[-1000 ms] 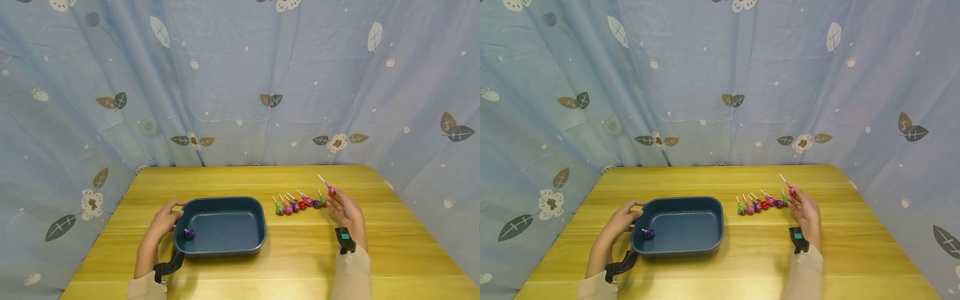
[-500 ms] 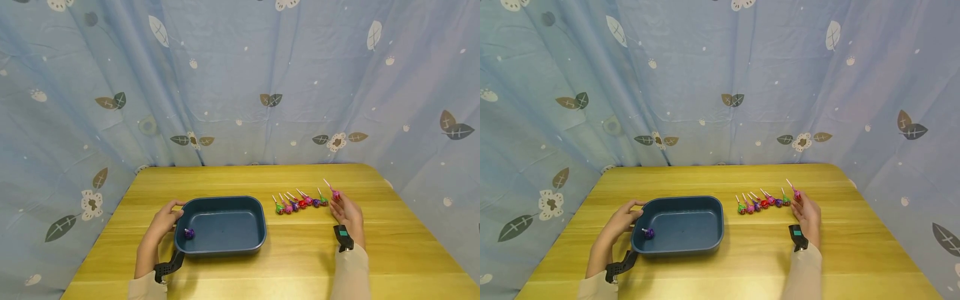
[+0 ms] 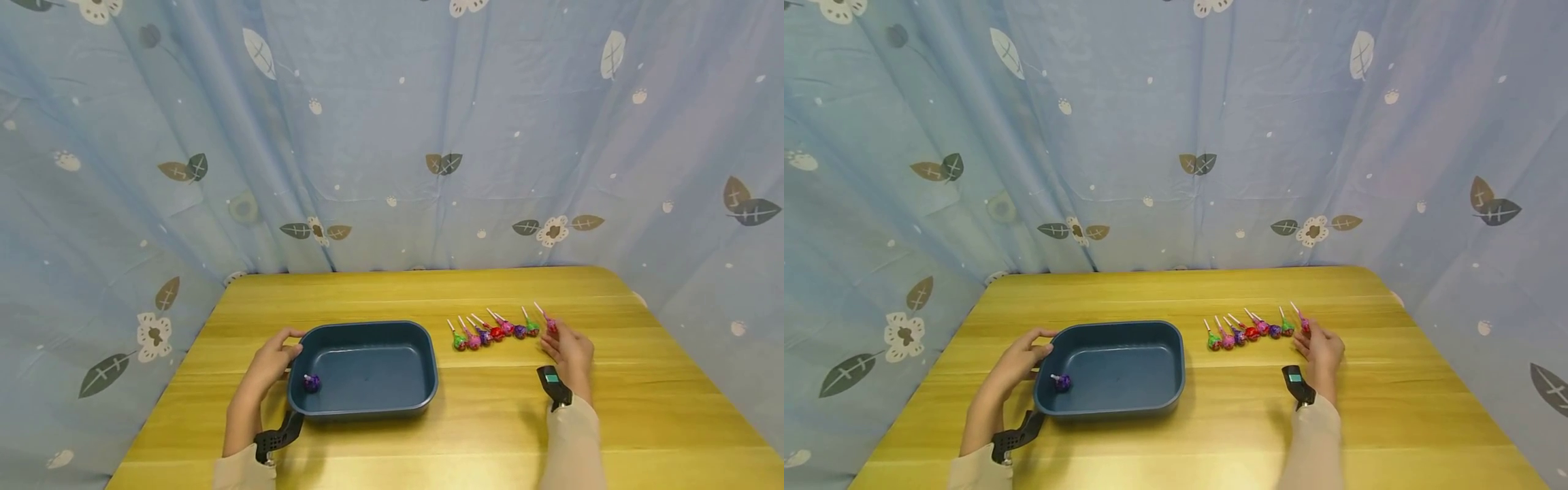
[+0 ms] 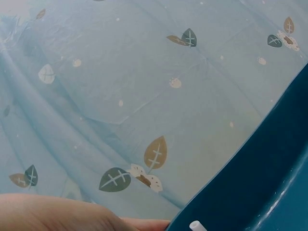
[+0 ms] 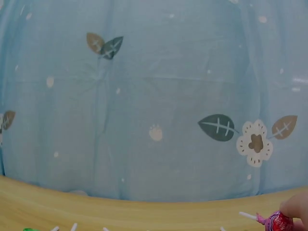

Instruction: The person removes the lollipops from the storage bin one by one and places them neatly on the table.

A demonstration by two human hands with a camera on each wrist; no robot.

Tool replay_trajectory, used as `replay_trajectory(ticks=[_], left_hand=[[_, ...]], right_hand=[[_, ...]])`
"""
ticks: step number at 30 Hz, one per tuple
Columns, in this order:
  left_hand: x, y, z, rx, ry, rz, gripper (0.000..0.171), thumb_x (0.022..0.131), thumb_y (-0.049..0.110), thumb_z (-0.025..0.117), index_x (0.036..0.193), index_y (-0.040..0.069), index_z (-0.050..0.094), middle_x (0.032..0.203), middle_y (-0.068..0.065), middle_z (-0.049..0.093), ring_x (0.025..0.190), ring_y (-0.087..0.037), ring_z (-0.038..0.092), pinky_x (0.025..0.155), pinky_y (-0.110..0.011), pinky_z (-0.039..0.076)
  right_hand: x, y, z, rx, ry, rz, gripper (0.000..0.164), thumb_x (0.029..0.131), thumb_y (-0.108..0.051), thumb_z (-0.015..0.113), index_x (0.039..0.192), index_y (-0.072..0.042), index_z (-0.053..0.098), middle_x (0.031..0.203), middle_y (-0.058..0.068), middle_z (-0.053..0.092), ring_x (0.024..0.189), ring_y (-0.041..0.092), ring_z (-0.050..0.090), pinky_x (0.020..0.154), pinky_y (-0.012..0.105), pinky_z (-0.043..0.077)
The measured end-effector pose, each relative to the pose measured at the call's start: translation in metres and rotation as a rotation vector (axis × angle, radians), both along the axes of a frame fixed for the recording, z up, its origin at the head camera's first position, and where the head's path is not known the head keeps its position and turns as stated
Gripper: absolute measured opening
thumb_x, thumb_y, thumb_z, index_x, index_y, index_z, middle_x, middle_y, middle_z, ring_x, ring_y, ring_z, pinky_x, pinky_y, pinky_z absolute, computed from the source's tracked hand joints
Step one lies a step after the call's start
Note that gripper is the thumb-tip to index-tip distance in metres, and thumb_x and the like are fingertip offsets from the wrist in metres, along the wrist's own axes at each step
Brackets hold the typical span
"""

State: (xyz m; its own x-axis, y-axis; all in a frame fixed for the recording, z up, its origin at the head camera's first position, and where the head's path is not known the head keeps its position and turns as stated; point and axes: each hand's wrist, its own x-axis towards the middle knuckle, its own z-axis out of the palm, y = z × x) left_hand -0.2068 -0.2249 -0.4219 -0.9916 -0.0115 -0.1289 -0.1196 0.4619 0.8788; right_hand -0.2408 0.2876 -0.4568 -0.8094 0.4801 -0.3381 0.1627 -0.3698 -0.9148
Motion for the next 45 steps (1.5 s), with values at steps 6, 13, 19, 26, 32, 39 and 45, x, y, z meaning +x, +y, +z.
replay_trajectory(ticks=[6, 13, 19, 26, 32, 39, 45], left_hand=[[0.000, 0.000, 0.001, 0.001, -0.002, -0.007, 0.030, 0.101, 0.007, 0.046, 0.131, 0.001, 0.050, 0.105, -0.022, 0.066, 0.088, -0.030, 0.066, 0.073, -0.047, 0.056], [0.001, 0.001, 0.002, -0.006, 0.000, -0.007, 0.030, 0.101, 0.007, 0.046, 0.131, 0.001, 0.050, 0.105, -0.022, 0.065, 0.088, -0.031, 0.066, 0.074, -0.048, 0.056], [-0.001, 0.001, 0.001, -0.011, -0.008, 0.009, 0.030, 0.101, 0.007, 0.046, 0.130, 0.003, 0.052, 0.106, -0.020, 0.066, 0.089, -0.029, 0.066, 0.074, -0.047, 0.056], [0.000, 0.001, 0.001, -0.010, -0.007, 0.006, 0.030, 0.101, 0.007, 0.046, 0.131, 0.003, 0.052, 0.106, -0.021, 0.065, 0.089, -0.030, 0.066, 0.076, -0.048, 0.056], [0.000, 0.001, 0.001, -0.006, -0.006, 0.010, 0.031, 0.101, 0.007, 0.046, 0.131, 0.003, 0.051, 0.108, -0.022, 0.065, 0.090, -0.030, 0.066, 0.076, -0.048, 0.056], [0.000, 0.001, 0.001, -0.005, -0.004, 0.004, 0.030, 0.101, 0.007, 0.046, 0.131, 0.002, 0.051, 0.106, -0.021, 0.065, 0.088, -0.030, 0.066, 0.075, -0.047, 0.056], [0.000, 0.002, 0.001, -0.011, -0.004, 0.006, 0.030, 0.101, 0.007, 0.046, 0.130, 0.003, 0.052, 0.105, -0.020, 0.066, 0.087, -0.028, 0.066, 0.074, -0.046, 0.056]], right_hand=[[-0.003, -0.007, -0.005, 0.142, -0.010, -0.064, 0.045, 0.099, -0.022, 0.053, 0.130, 0.009, 0.044, 0.076, -0.002, 0.061, 0.064, 0.006, 0.066, 0.069, 0.023, 0.056], [-0.005, -0.011, -0.007, 0.195, -0.003, -0.115, 0.035, 0.096, -0.021, 0.058, 0.117, 0.003, 0.045, 0.074, -0.001, 0.062, 0.058, 0.007, 0.066, 0.062, 0.025, 0.057], [-0.007, -0.012, -0.010, 0.222, 0.003, -0.132, 0.031, 0.095, -0.019, 0.060, 0.113, 0.003, 0.048, 0.074, -0.001, 0.062, 0.055, 0.008, 0.066, 0.060, 0.025, 0.057], [-0.011, -0.010, -0.015, 0.279, -0.030, -0.126, 0.036, 0.095, -0.020, 0.060, 0.117, 0.007, 0.049, 0.069, -0.002, 0.061, 0.051, 0.008, 0.064, 0.056, 0.025, 0.056], [-0.011, -0.008, -0.015, 0.281, -0.035, -0.122, 0.035, 0.095, -0.017, 0.060, 0.116, 0.008, 0.050, 0.070, -0.001, 0.061, 0.051, 0.008, 0.064, 0.056, 0.025, 0.056], [-0.010, -0.009, -0.014, 0.265, -0.042, -0.126, 0.036, 0.094, -0.014, 0.061, 0.119, 0.009, 0.050, 0.070, -0.001, 0.062, 0.052, 0.008, 0.065, 0.057, 0.025, 0.056], [-0.007, -0.010, -0.010, 0.229, -0.017, -0.130, 0.041, 0.095, -0.013, 0.060, 0.125, 0.011, 0.046, 0.069, -0.002, 0.062, 0.055, 0.008, 0.066, 0.059, 0.025, 0.056]])
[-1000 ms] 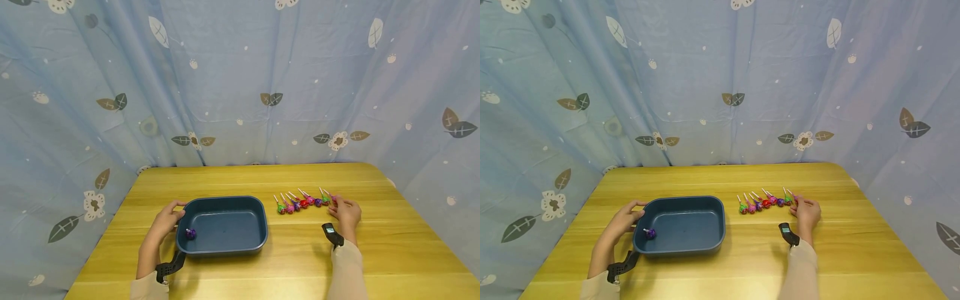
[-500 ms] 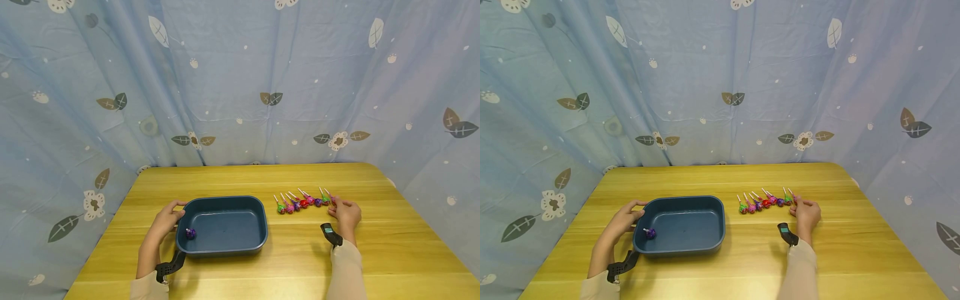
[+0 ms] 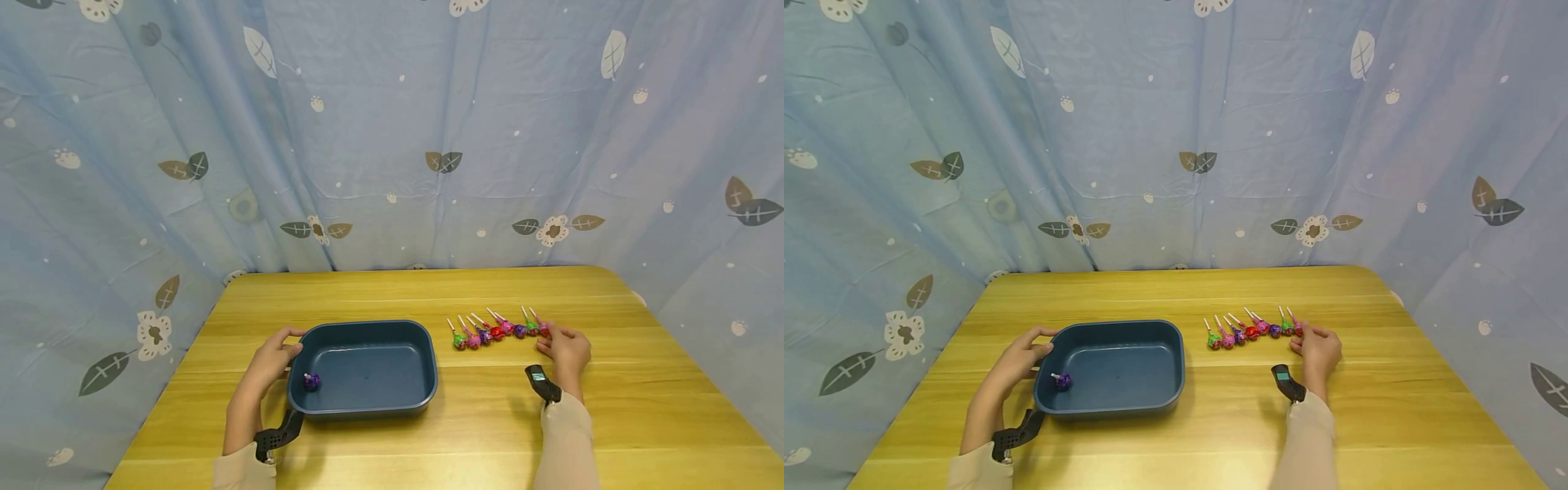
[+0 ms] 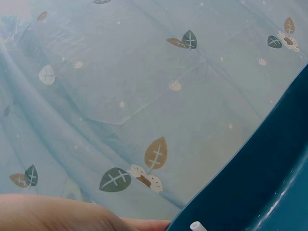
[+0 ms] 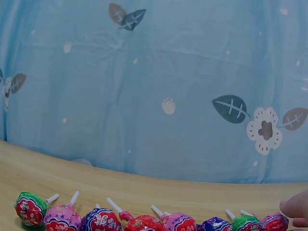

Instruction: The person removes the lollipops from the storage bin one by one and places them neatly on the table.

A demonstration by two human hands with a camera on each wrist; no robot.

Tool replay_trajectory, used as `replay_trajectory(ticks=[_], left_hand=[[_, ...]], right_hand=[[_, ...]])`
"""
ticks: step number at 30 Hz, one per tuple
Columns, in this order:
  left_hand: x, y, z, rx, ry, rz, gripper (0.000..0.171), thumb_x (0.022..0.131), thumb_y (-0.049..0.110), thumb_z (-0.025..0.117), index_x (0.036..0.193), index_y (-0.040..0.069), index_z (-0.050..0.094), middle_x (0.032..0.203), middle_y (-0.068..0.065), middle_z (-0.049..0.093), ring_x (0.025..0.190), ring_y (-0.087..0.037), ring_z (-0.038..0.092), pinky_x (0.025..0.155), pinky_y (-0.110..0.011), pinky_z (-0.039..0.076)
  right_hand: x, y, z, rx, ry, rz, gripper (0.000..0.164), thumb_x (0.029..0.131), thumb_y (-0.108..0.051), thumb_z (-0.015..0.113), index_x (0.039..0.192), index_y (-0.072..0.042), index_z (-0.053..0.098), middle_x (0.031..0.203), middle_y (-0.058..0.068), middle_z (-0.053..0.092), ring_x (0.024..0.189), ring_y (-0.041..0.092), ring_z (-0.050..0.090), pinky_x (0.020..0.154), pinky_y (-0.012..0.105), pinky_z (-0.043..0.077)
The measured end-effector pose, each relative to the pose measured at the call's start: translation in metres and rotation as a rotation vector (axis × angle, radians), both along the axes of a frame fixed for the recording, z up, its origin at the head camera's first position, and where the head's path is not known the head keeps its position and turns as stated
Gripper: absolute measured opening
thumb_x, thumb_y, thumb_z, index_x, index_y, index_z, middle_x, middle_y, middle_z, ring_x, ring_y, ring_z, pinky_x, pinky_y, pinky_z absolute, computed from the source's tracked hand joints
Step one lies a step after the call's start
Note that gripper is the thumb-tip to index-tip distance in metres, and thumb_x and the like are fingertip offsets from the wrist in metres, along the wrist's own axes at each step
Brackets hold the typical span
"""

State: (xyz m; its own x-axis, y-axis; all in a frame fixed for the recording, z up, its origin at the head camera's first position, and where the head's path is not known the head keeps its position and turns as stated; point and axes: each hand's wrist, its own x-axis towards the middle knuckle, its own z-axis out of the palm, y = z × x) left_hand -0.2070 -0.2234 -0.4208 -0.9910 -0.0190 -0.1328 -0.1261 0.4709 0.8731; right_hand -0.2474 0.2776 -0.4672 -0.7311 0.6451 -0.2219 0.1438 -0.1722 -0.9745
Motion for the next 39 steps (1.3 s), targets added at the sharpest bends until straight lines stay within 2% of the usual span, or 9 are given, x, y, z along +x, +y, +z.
replay_trajectory(ticks=[7, 14, 17, 20, 25, 32, 35, 39], left_hand=[[0.000, -0.001, 0.000, 0.003, 0.000, 0.005, 0.031, 0.101, 0.006, 0.046, 0.131, 0.002, 0.051, 0.107, -0.022, 0.066, 0.088, -0.028, 0.066, 0.073, -0.046, 0.057], [0.001, 0.002, -0.001, 0.015, -0.005, 0.011, 0.029, 0.101, 0.006, 0.047, 0.129, 0.003, 0.052, 0.104, -0.021, 0.066, 0.087, -0.027, 0.066, 0.071, -0.044, 0.057], [0.001, 0.002, -0.002, 0.013, -0.003, 0.007, 0.029, 0.101, 0.006, 0.047, 0.129, 0.002, 0.052, 0.104, -0.021, 0.066, 0.087, -0.028, 0.066, 0.072, -0.045, 0.057], [0.001, 0.001, -0.001, 0.004, -0.002, 0.010, 0.029, 0.101, 0.006, 0.047, 0.129, 0.003, 0.052, 0.103, -0.020, 0.067, 0.087, -0.027, 0.066, 0.074, -0.046, 0.057], [0.000, 0.001, 0.002, 0.000, -0.010, 0.008, 0.030, 0.100, 0.005, 0.046, 0.130, 0.002, 0.051, 0.104, -0.021, 0.066, 0.088, -0.028, 0.066, 0.075, -0.047, 0.056], [0.000, 0.001, 0.003, 0.000, -0.004, 0.000, 0.030, 0.100, 0.005, 0.046, 0.130, 0.000, 0.051, 0.103, -0.022, 0.066, 0.088, -0.028, 0.065, 0.074, -0.047, 0.056], [0.001, 0.001, 0.002, 0.002, -0.002, 0.003, 0.030, 0.100, 0.005, 0.046, 0.130, 0.000, 0.051, 0.103, -0.022, 0.066, 0.088, -0.028, 0.065, 0.074, -0.048, 0.056], [0.001, 0.001, 0.002, 0.002, 0.000, 0.005, 0.030, 0.101, 0.006, 0.047, 0.130, 0.000, 0.051, 0.105, -0.022, 0.065, 0.089, -0.029, 0.066, 0.074, -0.048, 0.056]], right_hand=[[0.004, 0.001, 0.003, -0.056, 0.014, 0.027, 0.049, 0.096, -0.017, 0.059, 0.133, 0.010, 0.043, 0.072, -0.002, 0.061, 0.060, 0.007, 0.067, 0.064, 0.024, 0.056], [0.012, 0.009, 0.006, -0.122, 0.003, 0.079, 0.039, 0.096, -0.021, 0.059, 0.123, 0.003, 0.046, 0.075, 0.000, 0.059, 0.063, 0.006, 0.065, 0.066, 0.023, 0.056], [0.014, 0.010, 0.010, -0.117, -0.022, 0.120, 0.040, 0.096, -0.023, 0.058, 0.124, 0.003, 0.047, 0.079, 0.000, 0.059, 0.066, 0.005, 0.064, 0.069, 0.022, 0.056], [0.016, 0.009, 0.017, -0.083, -0.045, 0.177, 0.047, 0.097, -0.026, 0.058, 0.132, 0.003, 0.046, 0.085, 0.000, 0.059, 0.070, 0.006, 0.063, 0.070, 0.022, 0.056], [0.019, -0.003, 0.030, -0.041, -0.039, 0.328, 0.057, 0.099, -0.028, 0.054, 0.143, 0.004, 0.037, 0.102, 0.005, 0.056, 0.079, 0.007, 0.063, 0.075, 0.023, 0.055], [0.016, -0.029, 0.042, -0.011, -0.030, 0.478, 0.061, 0.097, -0.031, 0.058, 0.144, 0.002, 0.036, 0.118, 0.009, 0.053, 0.090, 0.012, 0.064, 0.082, 0.027, 0.054], [0.014, -0.041, 0.044, -0.003, -0.026, 0.533, 0.059, 0.097, -0.031, 0.058, 0.142, 0.001, 0.037, 0.117, 0.007, 0.056, 0.090, 0.013, 0.064, 0.081, 0.028, 0.055], [0.010, -0.058, 0.046, -0.003, 0.002, 0.606, 0.056, 0.098, -0.029, 0.058, 0.139, 0.003, 0.038, 0.115, 0.009, 0.057, 0.092, 0.017, 0.064, 0.080, 0.030, 0.055]])
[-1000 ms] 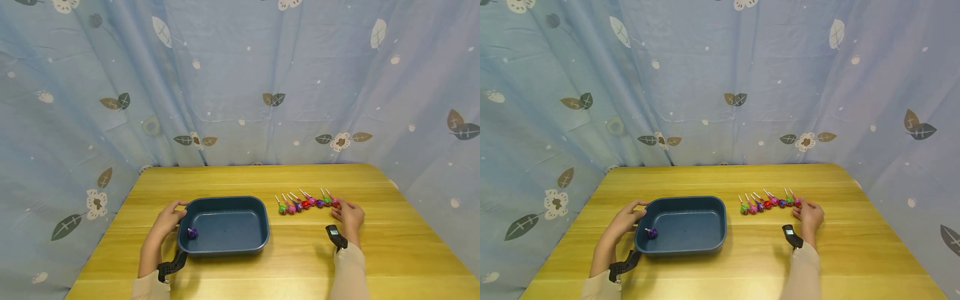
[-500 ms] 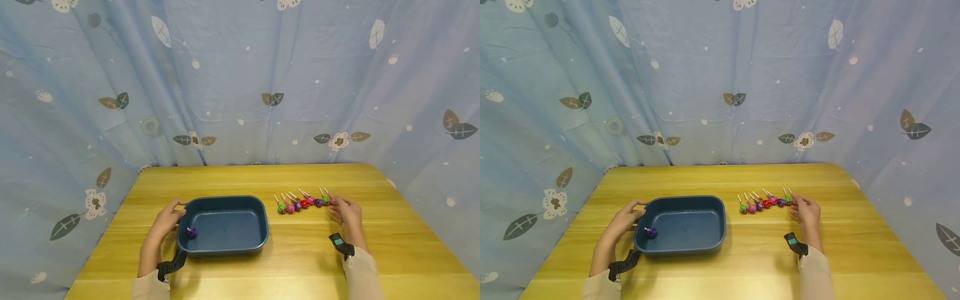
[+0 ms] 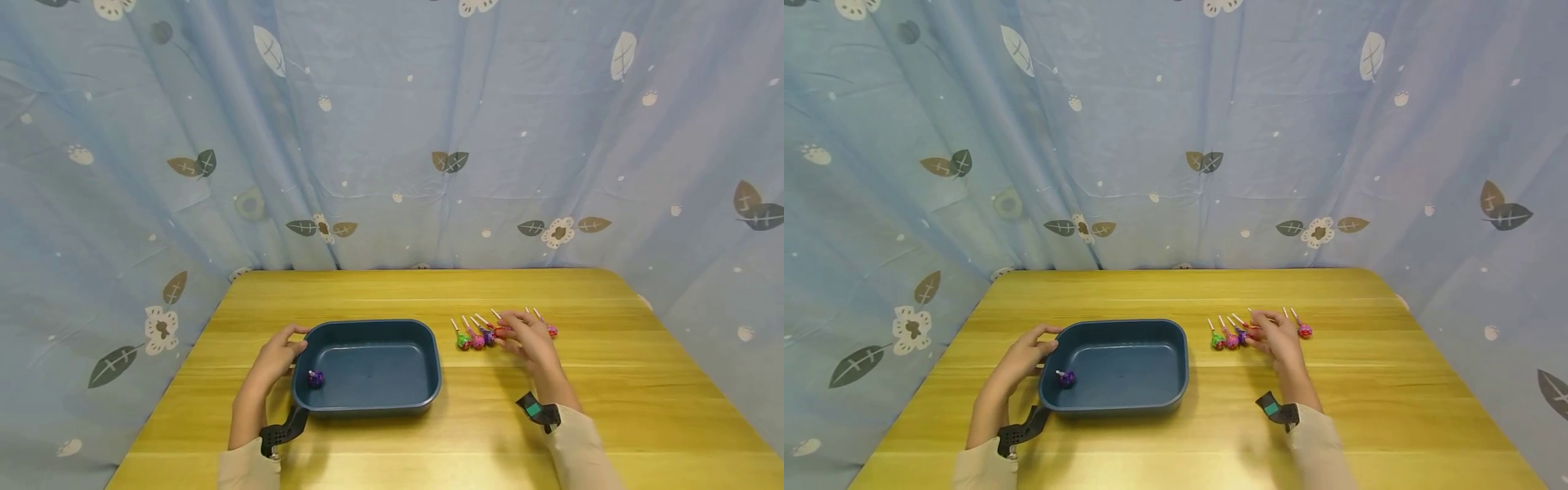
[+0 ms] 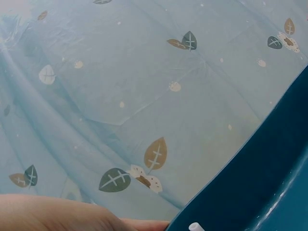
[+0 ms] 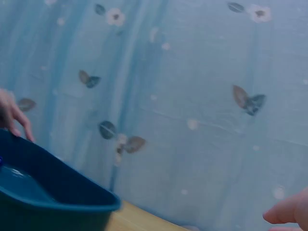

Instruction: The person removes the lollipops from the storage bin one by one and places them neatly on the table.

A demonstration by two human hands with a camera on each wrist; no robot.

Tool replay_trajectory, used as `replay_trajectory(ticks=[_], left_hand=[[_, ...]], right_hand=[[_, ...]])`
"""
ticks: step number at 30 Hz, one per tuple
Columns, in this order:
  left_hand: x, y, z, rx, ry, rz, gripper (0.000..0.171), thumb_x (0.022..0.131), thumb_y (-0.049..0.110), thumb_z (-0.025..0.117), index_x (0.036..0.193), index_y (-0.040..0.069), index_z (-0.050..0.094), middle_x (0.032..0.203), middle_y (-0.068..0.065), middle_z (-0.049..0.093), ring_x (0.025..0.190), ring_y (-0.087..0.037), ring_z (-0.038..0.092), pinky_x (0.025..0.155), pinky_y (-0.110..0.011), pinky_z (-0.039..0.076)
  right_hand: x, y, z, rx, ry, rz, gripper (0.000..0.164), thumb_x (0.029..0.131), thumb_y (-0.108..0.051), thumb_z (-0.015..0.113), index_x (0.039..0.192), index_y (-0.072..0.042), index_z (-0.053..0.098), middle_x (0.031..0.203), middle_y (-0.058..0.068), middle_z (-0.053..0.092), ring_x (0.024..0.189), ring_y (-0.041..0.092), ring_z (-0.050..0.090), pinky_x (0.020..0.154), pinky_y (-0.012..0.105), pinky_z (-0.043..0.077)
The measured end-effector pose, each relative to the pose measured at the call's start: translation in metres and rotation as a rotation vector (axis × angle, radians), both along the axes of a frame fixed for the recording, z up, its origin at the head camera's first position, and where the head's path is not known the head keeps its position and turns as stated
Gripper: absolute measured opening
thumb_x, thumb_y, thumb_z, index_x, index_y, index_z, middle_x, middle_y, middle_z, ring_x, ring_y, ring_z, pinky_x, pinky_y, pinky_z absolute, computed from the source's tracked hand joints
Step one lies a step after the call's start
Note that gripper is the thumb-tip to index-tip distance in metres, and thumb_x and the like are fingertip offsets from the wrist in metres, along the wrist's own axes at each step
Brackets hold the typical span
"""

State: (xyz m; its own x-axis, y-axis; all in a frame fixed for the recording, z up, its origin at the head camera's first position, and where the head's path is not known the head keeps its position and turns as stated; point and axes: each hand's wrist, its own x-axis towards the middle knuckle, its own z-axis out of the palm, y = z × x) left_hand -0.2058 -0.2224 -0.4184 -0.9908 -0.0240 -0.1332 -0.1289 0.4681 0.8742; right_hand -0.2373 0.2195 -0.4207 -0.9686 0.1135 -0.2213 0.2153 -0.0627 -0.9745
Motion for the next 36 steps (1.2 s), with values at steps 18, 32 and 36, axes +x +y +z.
replay_trajectory(ticks=[18, 32, 36], left_hand=[[0.001, 0.000, 0.000, -0.010, 0.001, 0.005, 0.029, 0.101, 0.006, 0.047, 0.129, 0.002, 0.052, 0.104, -0.020, 0.065, 0.086, -0.027, 0.066, 0.073, -0.047, 0.057], [0.000, 0.000, 0.000, -0.003, 0.004, 0.005, 0.030, 0.101, 0.006, 0.047, 0.129, 0.002, 0.052, 0.107, -0.024, 0.065, 0.085, -0.026, 0.066, 0.070, -0.044, 0.057], [0.000, 0.000, 0.000, -0.010, 0.005, 0.003, 0.030, 0.101, 0.006, 0.047, 0.130, 0.002, 0.052, 0.105, -0.023, 0.066, 0.084, -0.025, 0.066, 0.069, -0.043, 0.057]], right_hand=[[-0.005, -0.093, 0.009, -0.065, 0.051, 0.224, 0.045, 0.094, -0.025, 0.064, 0.128, 0.002, 0.051, 0.115, 0.021, 0.056, 0.095, 0.029, 0.061, 0.074, 0.035, 0.057], [0.002, -0.175, 0.007, -0.066, 0.035, 0.499, 0.038, 0.093, -0.027, 0.065, 0.120, -0.002, 0.057, 0.113, 0.018, 0.060, 0.099, 0.037, 0.062, 0.077, 0.043, 0.057], [-0.001, -0.193, 0.004, -0.078, 0.004, 0.577, 0.034, 0.096, -0.024, 0.062, 0.120, -0.001, 0.059, 0.115, 0.021, 0.059, 0.102, 0.040, 0.060, 0.076, 0.042, 0.057]])
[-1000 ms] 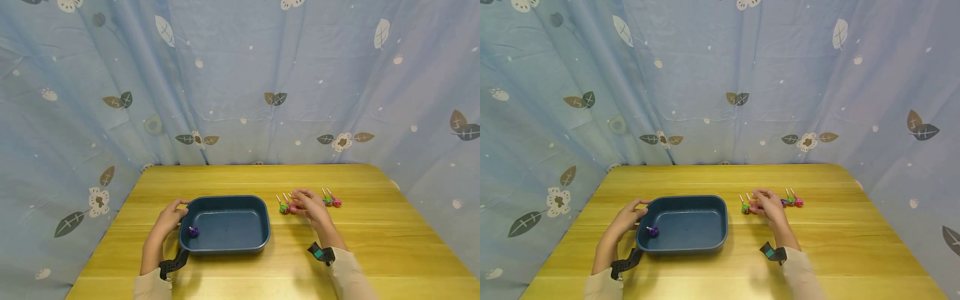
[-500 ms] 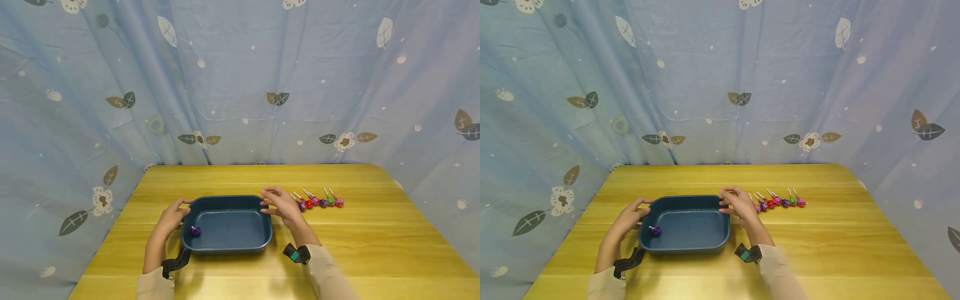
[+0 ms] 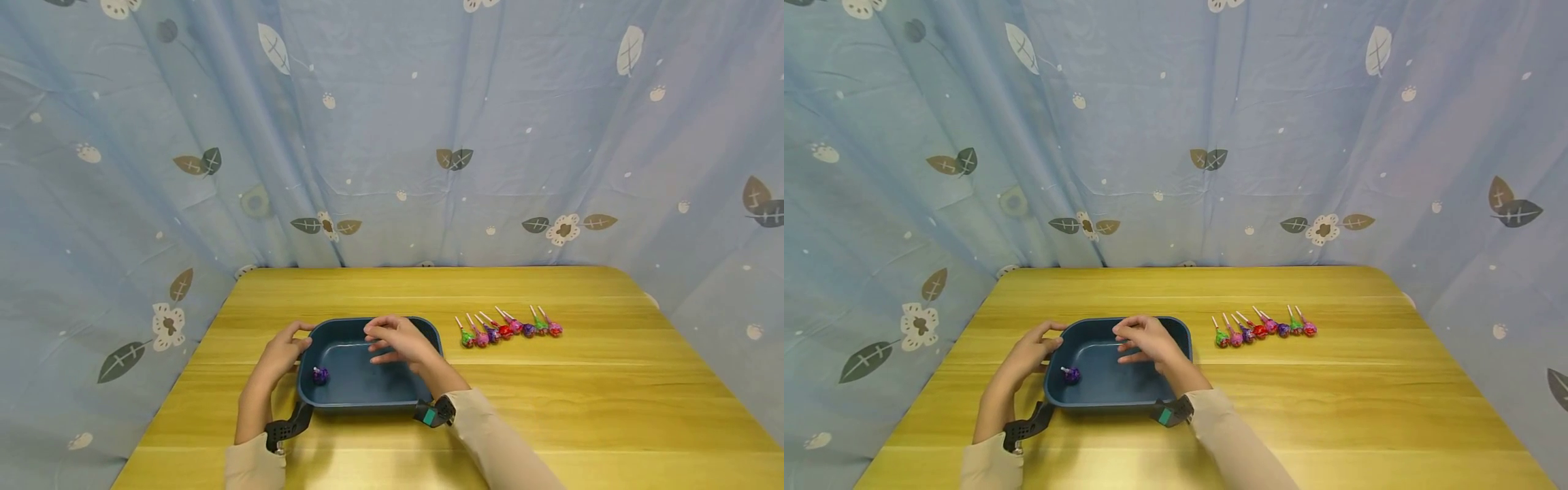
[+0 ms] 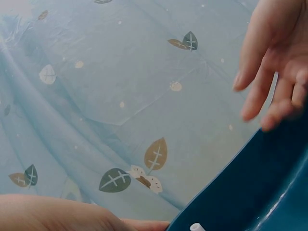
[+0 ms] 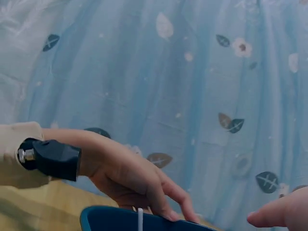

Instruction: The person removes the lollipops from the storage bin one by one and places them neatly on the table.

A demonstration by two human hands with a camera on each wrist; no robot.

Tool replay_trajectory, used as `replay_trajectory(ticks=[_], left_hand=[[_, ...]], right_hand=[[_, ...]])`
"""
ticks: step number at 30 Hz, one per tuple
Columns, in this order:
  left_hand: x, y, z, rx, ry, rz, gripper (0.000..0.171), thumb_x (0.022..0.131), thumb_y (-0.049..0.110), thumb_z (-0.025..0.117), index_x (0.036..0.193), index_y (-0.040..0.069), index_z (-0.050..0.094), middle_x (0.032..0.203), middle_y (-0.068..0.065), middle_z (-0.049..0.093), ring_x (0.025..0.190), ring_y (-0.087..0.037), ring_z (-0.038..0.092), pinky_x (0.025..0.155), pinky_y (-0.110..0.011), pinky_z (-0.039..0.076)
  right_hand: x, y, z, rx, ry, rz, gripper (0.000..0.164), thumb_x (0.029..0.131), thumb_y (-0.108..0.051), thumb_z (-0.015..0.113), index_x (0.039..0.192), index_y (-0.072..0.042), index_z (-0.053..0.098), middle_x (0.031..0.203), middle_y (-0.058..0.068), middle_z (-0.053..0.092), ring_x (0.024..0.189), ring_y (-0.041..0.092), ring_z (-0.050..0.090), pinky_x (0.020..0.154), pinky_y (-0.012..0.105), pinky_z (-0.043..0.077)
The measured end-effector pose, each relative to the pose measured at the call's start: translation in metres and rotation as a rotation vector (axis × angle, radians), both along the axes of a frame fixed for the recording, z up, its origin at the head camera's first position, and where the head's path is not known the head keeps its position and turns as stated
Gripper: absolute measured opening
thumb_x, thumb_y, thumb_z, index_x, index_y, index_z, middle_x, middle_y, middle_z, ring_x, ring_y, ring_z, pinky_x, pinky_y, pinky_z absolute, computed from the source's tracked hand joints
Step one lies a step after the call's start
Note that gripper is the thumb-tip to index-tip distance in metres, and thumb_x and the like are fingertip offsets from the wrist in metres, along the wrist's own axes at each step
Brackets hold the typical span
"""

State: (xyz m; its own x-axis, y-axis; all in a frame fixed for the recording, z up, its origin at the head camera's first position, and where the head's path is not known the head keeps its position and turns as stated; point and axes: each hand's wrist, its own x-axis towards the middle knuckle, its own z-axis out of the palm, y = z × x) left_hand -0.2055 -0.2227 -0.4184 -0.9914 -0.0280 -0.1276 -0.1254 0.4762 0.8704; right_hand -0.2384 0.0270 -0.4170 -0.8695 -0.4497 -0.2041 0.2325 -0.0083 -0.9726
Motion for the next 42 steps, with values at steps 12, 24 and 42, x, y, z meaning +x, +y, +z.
replay_trajectory(ticks=[12, 24, 42], left_hand=[[0.000, 0.000, 0.000, 0.005, -0.015, 0.002, 0.030, 0.101, 0.008, 0.047, 0.129, 0.002, 0.052, 0.107, -0.022, 0.065, 0.088, -0.028, 0.066, 0.072, -0.046, 0.057], [0.001, -0.001, 0.002, 0.007, -0.021, -0.024, 0.031, 0.101, 0.009, 0.047, 0.132, 0.002, 0.051, 0.113, -0.025, 0.063, 0.094, -0.032, 0.066, 0.073, -0.046, 0.056], [-0.001, -0.002, 0.003, 0.001, -0.017, -0.045, 0.032, 0.102, 0.010, 0.046, 0.132, 0.002, 0.050, 0.110, -0.024, 0.065, 0.093, -0.032, 0.066, 0.072, -0.048, 0.056]], right_hand=[[-0.016, -0.046, -0.005, 0.076, -0.108, 0.114, 0.027, 0.093, -0.018, 0.065, 0.112, 0.000, 0.061, 0.109, 0.024, 0.060, 0.086, 0.031, 0.064, 0.071, 0.041, 0.058], [-0.013, -0.074, -0.008, 0.194, -0.087, 0.183, 0.019, 0.093, -0.014, 0.063, 0.106, 0.000, 0.063, 0.101, 0.020, 0.058, 0.079, 0.028, 0.063, 0.066, 0.039, 0.058], [-0.010, -0.092, -0.019, 0.235, -0.067, 0.194, 0.011, 0.093, -0.005, 0.060, 0.091, 0.005, 0.064, 0.074, 0.010, 0.049, 0.057, 0.019, 0.055, 0.062, 0.036, 0.058]])
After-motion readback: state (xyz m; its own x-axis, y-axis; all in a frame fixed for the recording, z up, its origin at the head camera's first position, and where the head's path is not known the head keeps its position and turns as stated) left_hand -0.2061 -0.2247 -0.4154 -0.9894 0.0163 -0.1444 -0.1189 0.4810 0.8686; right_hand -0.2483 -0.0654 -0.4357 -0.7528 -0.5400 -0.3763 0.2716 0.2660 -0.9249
